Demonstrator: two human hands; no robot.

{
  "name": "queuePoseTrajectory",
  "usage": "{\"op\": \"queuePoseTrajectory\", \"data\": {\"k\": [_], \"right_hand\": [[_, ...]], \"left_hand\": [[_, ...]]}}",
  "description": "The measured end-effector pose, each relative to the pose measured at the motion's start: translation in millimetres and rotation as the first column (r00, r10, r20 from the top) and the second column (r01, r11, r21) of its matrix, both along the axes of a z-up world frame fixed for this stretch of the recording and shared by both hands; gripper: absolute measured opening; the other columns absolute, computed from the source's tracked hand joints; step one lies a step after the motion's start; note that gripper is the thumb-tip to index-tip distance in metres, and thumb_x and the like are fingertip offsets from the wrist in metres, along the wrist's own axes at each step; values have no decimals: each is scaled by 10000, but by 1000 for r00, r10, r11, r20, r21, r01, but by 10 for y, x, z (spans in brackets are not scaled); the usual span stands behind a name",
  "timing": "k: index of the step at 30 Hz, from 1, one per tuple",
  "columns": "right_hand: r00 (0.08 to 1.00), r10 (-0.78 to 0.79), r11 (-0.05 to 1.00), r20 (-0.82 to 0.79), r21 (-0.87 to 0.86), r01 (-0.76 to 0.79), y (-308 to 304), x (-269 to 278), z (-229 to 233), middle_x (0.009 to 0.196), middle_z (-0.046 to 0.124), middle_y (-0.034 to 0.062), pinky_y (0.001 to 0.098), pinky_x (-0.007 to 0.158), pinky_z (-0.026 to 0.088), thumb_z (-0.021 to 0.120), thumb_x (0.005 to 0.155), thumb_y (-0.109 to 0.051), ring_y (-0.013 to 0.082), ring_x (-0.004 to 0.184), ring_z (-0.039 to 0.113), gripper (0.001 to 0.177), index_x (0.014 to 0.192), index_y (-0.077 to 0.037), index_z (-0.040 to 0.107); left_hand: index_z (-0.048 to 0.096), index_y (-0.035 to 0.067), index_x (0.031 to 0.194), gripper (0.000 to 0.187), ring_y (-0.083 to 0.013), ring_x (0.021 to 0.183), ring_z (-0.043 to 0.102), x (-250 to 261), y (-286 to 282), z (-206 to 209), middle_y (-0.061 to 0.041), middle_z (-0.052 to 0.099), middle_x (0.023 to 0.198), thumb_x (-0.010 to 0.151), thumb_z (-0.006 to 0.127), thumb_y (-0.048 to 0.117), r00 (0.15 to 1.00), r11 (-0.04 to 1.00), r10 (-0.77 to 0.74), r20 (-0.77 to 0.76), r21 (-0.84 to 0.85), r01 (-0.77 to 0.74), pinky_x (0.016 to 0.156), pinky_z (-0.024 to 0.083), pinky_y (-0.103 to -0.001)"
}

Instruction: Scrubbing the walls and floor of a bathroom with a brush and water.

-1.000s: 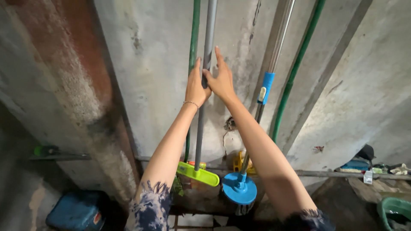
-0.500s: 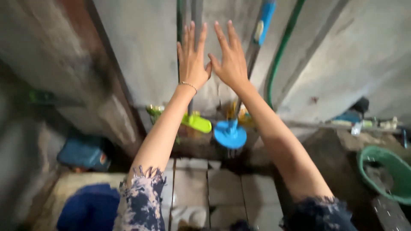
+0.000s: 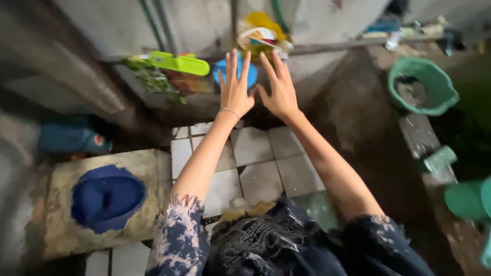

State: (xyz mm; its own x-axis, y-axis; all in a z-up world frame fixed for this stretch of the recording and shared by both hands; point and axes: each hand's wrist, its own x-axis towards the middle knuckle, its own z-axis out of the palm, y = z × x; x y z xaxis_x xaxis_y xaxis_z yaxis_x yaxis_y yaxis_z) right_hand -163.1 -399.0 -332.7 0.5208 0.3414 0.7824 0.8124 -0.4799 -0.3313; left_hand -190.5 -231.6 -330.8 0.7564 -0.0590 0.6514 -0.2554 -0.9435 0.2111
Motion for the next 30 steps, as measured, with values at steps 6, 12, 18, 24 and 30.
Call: {"op": "queuePoseTrajectory", "data": {"k": [6,12,18,24,30], "right_hand": [[919,-281,953,-275,33,301,-1501,-664,-1106,1650,290,256,513,1196,361,785,845,-120,492,1440,385,847,1587,-155,377],[791,-564,807,-238,44,589,-3180,-1597,-1769,1663,283,279,545,1236,319,797,901,-107,541,1473,340,802,1596,-127,398],[353,-821,368,-448,57,928,-4725,-2450,-2029,1611,240,382,545,1229,263,793,947,-248,528,1494,266,838,1599,-2,327],[392,25,483,-919,355,800,-6083,-2308,-2834,1058,677,219,431,767,524,742,986,-410,294,881,645,593,1331,63,646],[406,796,7,-448,679,735,-5754,-2562,-2098,646,539,-26,235,481,416,710,946,-371,92,502,498,314,1034,-74,664]], "left_hand": [[165,214,1639,1077,-400,1570,117,-295,-1174,-998,-180,64,1703,794,832,225,960,976,-218,-173,-49,213,1190,221,-684],[169,252,1637,1039,-383,1568,188,-886,-2617,-1796,-148,96,1713,833,825,274,841,903,-429,-331,-170,394,1165,266,-678],[197,235,1611,1028,-403,1528,266,-1548,-3915,-2203,-178,118,1697,807,836,276,662,815,-577,-479,-282,506,1141,299,-647],[306,154,1577,907,-445,1469,369,-1793,-4857,-2677,-246,249,1653,826,805,254,553,649,-759,-345,-477,593,1179,398,-458],[403,146,1519,748,-399,1378,485,-1862,-5364,-2979,-187,476,1534,878,763,284,569,712,-686,-453,-579,398,1114,440,-465]]}}
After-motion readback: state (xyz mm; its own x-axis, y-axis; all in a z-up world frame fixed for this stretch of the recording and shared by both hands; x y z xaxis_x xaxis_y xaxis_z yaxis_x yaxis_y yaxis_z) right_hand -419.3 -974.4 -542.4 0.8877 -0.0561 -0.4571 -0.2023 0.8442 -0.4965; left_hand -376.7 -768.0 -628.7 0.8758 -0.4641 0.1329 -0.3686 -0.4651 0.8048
